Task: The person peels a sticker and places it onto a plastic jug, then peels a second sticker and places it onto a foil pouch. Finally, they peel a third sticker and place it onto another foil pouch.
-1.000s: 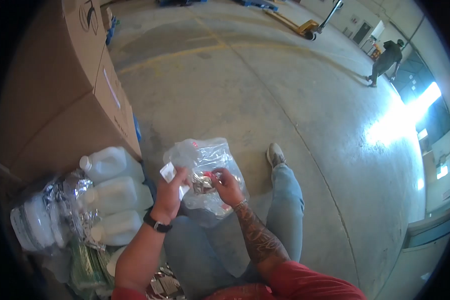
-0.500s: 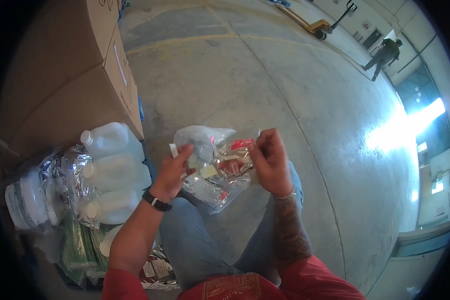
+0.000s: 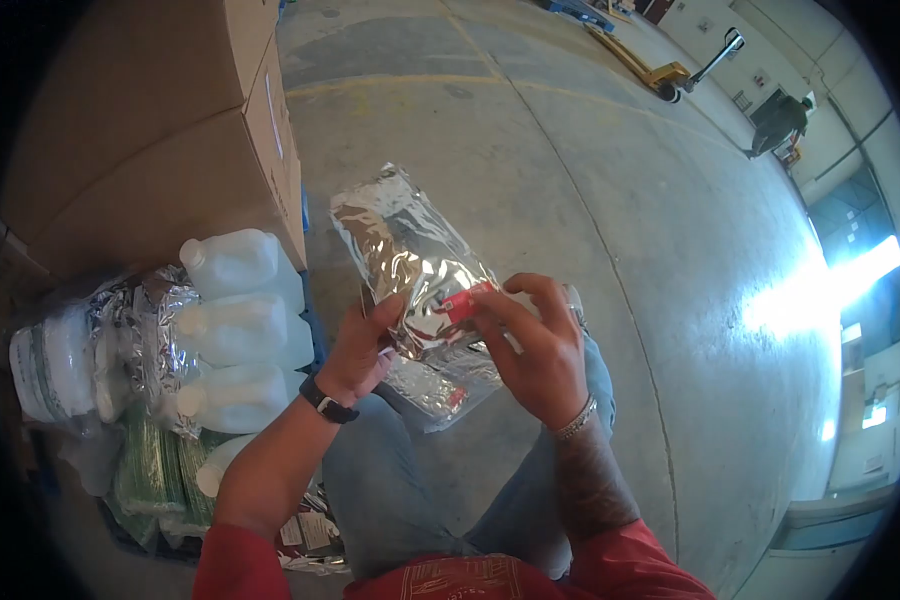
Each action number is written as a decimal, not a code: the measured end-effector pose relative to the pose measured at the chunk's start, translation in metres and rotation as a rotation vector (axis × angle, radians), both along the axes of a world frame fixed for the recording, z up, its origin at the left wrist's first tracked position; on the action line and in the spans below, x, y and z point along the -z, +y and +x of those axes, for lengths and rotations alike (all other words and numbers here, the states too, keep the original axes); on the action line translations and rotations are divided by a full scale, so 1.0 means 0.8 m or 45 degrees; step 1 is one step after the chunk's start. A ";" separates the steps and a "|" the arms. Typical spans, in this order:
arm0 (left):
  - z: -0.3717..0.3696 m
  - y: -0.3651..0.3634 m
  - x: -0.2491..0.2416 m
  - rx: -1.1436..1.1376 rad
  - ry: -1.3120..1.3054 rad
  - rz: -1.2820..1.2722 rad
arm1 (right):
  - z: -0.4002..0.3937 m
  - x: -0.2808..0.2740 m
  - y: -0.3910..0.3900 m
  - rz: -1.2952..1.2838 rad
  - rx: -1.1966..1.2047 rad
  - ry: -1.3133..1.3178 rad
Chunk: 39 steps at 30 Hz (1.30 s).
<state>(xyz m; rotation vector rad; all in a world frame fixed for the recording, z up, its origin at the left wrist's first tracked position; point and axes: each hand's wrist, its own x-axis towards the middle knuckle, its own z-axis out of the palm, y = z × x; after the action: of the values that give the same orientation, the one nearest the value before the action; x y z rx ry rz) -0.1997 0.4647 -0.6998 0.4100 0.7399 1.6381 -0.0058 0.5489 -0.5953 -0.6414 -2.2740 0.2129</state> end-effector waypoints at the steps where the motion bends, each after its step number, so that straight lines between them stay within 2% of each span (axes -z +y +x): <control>1: 0.003 0.001 -0.005 0.003 -0.006 -0.002 | -0.002 0.000 0.001 -0.002 0.003 -0.006; 3: 0.007 0.004 -0.012 -0.139 0.131 0.030 | -0.007 -0.003 0.003 0.114 -0.099 -0.111; 6: 0.008 0.005 -0.010 -0.221 0.175 -0.020 | -0.018 0.013 0.005 0.140 -0.082 -0.099; 19: 0.008 -0.002 -0.030 -0.287 0.228 -0.155 | -0.029 0.027 0.020 0.236 -0.155 -0.307; 26: 0.008 -0.001 -0.033 -0.284 0.260 -0.222 | -0.039 0.039 0.026 0.202 -0.176 -0.312; 29: 0.009 -0.001 -0.036 -0.295 0.277 -0.243 | -0.046 0.051 0.023 0.278 -0.086 -0.228; 32: 0.003 -0.005 -0.035 -0.278 0.278 -0.246 | -0.045 0.059 0.019 0.227 -0.023 -0.178; 37: 0.004 -0.004 -0.037 -0.285 0.250 -0.216 | -0.040 0.047 0.020 -0.178 -0.048 -0.069; 39: 0.002 -0.003 -0.032 -0.271 0.196 -0.212 | -0.037 0.044 0.024 -0.183 -0.090 -0.088</control>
<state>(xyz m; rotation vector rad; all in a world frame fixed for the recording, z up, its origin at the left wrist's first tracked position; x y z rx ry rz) -0.1978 0.4619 -0.6742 0.3495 1.0580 1.7400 -0.0355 0.5679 -0.6307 -0.6516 -2.3655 0.3964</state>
